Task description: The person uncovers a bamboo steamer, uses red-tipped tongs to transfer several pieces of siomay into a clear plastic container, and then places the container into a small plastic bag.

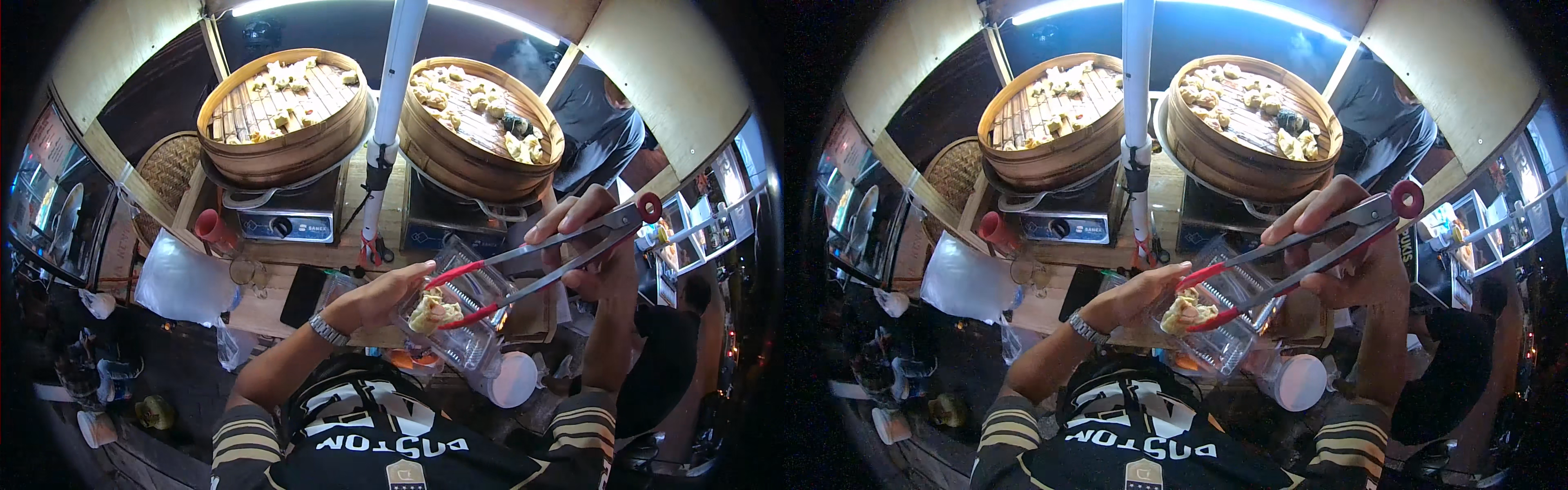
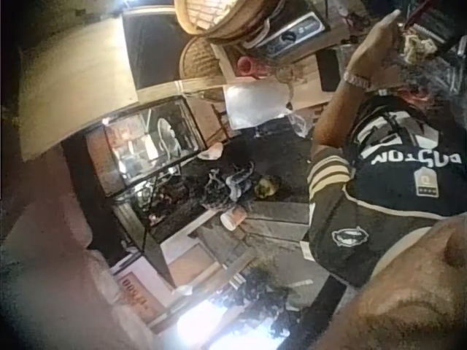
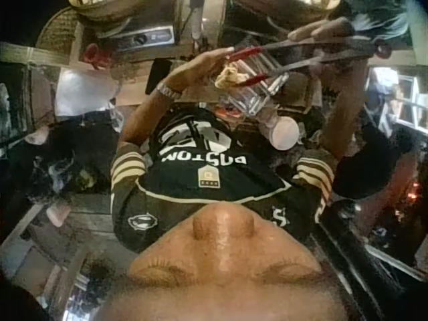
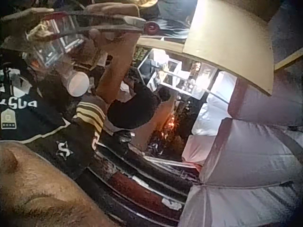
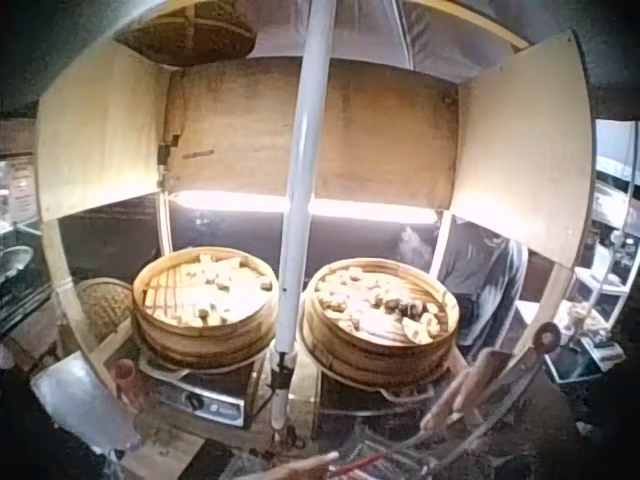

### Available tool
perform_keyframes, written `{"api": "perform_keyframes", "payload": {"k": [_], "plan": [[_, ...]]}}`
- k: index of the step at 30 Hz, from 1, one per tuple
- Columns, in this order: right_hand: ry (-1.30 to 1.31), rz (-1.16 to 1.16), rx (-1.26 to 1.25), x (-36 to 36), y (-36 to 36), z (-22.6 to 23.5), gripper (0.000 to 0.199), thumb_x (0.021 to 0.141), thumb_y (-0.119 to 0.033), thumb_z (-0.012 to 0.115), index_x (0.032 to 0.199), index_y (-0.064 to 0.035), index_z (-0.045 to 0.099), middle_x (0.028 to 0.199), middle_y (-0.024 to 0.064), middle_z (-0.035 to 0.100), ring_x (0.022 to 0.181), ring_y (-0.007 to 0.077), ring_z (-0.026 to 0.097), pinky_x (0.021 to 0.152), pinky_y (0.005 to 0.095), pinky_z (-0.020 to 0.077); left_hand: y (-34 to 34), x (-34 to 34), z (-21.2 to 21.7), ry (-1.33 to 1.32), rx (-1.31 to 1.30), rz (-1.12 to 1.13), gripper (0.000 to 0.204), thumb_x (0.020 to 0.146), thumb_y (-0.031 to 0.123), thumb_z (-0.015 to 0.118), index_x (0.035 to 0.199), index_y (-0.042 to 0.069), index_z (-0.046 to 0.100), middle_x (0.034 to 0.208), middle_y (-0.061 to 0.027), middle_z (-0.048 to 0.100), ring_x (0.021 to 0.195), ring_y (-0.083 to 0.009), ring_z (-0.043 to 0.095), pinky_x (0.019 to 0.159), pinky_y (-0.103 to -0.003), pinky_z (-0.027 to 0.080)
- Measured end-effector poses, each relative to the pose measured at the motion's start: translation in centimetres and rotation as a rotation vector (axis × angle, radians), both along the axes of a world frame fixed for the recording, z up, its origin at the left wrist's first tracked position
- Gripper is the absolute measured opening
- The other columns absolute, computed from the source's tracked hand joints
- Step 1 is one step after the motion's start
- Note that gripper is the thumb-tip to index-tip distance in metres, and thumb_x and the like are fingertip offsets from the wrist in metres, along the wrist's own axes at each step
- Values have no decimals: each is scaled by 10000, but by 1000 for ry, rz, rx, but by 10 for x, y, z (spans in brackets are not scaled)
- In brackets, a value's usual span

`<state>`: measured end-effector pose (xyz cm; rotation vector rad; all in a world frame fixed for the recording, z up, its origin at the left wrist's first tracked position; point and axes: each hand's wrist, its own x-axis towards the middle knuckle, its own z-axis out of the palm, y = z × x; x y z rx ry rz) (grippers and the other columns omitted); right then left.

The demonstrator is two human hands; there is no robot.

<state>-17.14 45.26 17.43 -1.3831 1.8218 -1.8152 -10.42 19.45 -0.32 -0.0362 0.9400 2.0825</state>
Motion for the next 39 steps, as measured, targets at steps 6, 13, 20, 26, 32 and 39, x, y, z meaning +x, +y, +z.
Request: {"api": "perform_keyframes", "payload": {"k": [6,13,20,26,32,39], "plan": [[-80,207,90,15,-28,7,453,696,-67,857,1057,-27,587,1056,245,683,948,250,702,781,332,575,2,1,-15,-57,134,-270,556,1027,479,416,1286,1,533,1188,-169,656,1019,-210,688,858,-364,600],[-30,262,285,22,-37,8,421,671,23,831,1032,-21,620,1039,213,702,947,265,712,807,367,591,10,10,-13,-58,134,-267,598,1027,507,380,1223,-39,527,1024,-192,687,851,-251,726,776,-381,633],[-52,-14,311,25,-30,15,395,673,-13,829,984,-24,586,972,184,713,892,237,718,787,363,594,0,2,-40,-32,214,-184,570,1025,463,434,1312,-26,492,1201,-169,645,984,-222,688,842,-377,590],[-165,-353,325,19,-28,6,352,742,-67,817,994,-16,577,891,129,728,755,152,701,682,291,585,7,13,-23,18,83,145,560,1056,432,357,1329,-47,454,1256,-192,601,1037,-237,674,890,-424,569],[-203,-560,296,22,-16,-8,253,806,-7,733,995,-5,564,846,151,723,663,122,682,559,244,566,16,15,-12,3,120,316,601,1065,446,250,1356,-54,411,1253,-217,600,1033,-296,679,863,-460,579],[-195,-683,196,25,2,-2,337,812,-96,774,1041,-4,545,853,160,713,633,137,674,532,256,561,16,17,1,-46,48,404,616,1056,463,259,1310,-58,467,1162,-218,644,989,-302,695,834,-465,588]]}}
